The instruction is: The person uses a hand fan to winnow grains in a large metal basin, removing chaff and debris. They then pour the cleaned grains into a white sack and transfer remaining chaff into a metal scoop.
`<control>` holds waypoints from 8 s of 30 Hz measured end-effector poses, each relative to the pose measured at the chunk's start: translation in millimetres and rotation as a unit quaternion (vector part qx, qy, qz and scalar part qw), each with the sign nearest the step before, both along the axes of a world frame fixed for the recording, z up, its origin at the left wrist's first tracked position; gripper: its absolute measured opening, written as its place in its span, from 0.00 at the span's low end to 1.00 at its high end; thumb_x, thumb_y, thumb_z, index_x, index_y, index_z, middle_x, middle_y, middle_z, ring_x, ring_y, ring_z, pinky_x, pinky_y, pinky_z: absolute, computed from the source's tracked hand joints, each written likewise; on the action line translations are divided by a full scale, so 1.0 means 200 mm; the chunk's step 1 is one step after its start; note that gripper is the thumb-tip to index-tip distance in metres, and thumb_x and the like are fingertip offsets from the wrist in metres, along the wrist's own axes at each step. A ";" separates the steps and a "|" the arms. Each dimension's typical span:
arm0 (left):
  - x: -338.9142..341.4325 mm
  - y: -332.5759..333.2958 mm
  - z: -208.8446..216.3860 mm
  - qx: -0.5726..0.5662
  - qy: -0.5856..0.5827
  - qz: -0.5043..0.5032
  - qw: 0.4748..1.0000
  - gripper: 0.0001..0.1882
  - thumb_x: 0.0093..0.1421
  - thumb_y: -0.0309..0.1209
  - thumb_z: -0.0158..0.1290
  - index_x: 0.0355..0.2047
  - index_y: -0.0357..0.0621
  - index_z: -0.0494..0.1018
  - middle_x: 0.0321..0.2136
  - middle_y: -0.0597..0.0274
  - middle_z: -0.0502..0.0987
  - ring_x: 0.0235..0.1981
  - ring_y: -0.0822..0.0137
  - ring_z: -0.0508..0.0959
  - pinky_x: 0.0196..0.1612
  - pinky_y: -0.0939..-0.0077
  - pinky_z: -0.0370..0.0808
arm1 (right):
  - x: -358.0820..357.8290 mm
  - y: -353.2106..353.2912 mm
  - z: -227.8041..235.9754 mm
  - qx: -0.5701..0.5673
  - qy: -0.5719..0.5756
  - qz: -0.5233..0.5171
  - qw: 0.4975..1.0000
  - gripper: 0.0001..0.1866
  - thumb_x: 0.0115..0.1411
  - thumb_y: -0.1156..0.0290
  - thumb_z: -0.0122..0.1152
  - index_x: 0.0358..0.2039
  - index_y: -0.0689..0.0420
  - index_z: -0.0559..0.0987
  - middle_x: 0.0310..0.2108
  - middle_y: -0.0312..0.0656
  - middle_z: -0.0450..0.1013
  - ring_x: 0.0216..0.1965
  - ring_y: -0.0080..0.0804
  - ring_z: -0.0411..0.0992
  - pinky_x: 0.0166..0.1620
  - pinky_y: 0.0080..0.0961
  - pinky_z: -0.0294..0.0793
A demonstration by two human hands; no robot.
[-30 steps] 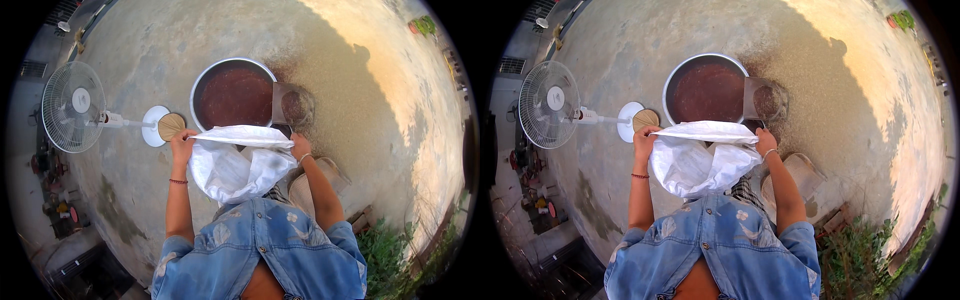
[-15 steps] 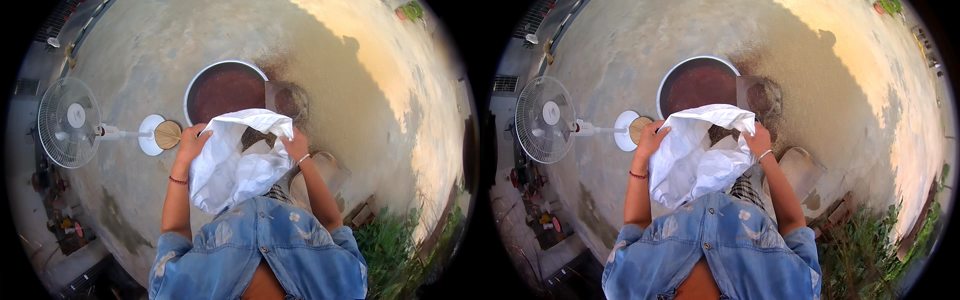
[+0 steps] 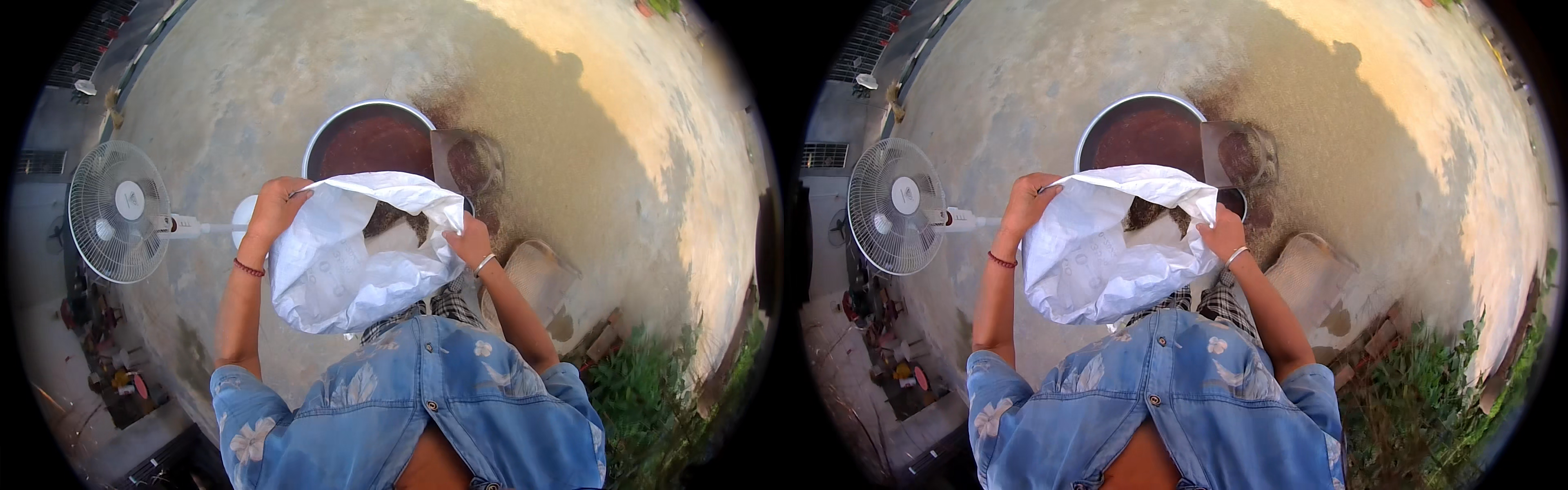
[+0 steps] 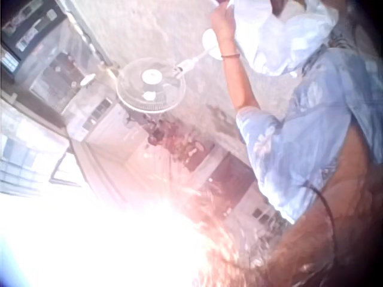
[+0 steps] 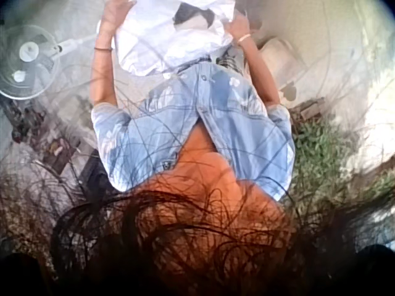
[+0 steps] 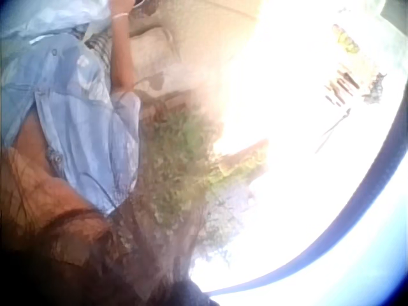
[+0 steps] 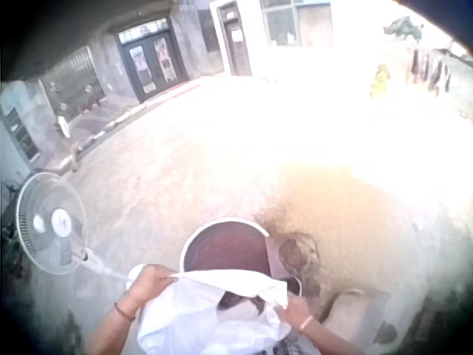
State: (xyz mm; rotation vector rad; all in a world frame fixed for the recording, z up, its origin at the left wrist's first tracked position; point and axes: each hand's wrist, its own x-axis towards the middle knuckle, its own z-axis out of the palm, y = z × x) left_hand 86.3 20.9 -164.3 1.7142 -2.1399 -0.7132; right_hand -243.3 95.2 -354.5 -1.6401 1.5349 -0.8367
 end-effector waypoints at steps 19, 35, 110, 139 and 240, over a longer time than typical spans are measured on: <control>0.05 0.13 0.35 -0.105 -0.022 0.051 0.993 0.07 0.48 0.20 0.54 0.30 0.36 0.77 0.20 0.56 0.74 0.22 0.66 0.72 0.27 0.74 0.67 | 0.15 0.03 0.16 0.030 -0.050 0.034 0.998 0.27 0.43 0.69 0.63 0.44 0.65 0.68 0.33 0.57 0.71 0.34 0.56 0.70 0.37 0.40 0.71; 0.12 0.49 0.33 -0.144 -0.031 0.192 0.970 0.08 0.49 0.17 0.52 0.32 0.35 0.76 0.24 0.58 0.76 0.27 0.71 0.73 0.32 0.79 0.68 | 0.33 0.01 0.18 -0.023 -0.141 0.024 0.990 0.21 0.43 0.65 0.65 0.34 0.63 0.69 0.28 0.54 0.72 0.30 0.53 0.71 0.33 0.39 0.70; -1.14 -0.23 -1.55 0.494 0.524 -0.120 0.683 0.28 0.53 0.32 0.57 0.53 0.38 0.62 0.51 0.52 0.67 0.48 0.66 0.70 0.46 0.71 0.71 | -0.78 -1.08 0.89 0.324 -0.304 -0.029 0.895 0.10 0.57 0.67 0.53 0.27 0.62 0.71 0.28 0.54 0.74 0.14 0.19 0.61 0.17 0.11 0.59; -1.11 -0.45 -0.52 0.389 0.811 -0.238 0.366 0.25 0.61 0.42 0.44 0.53 0.38 0.63 0.52 0.51 0.67 0.52 0.58 0.68 0.53 0.57 0.65 | -0.60 -1.13 1.37 -0.080 -0.027 0.134 0.987 0.35 0.49 0.71 0.64 0.55 0.60 0.58 0.42 0.39 0.67 0.42 0.27 0.65 0.44 0.22 0.66; -0.95 -0.53 0.19 0.076 0.823 -0.209 0.523 0.40 0.34 0.30 0.71 0.50 0.36 0.67 0.44 0.57 0.74 0.47 0.68 0.71 0.51 0.73 0.66 | -0.25 -0.87 2.23 -0.255 0.179 -0.002 0.950 0.27 0.59 0.78 0.52 0.57 0.67 0.57 0.53 0.49 0.63 0.53 0.32 0.63 0.55 0.26 0.60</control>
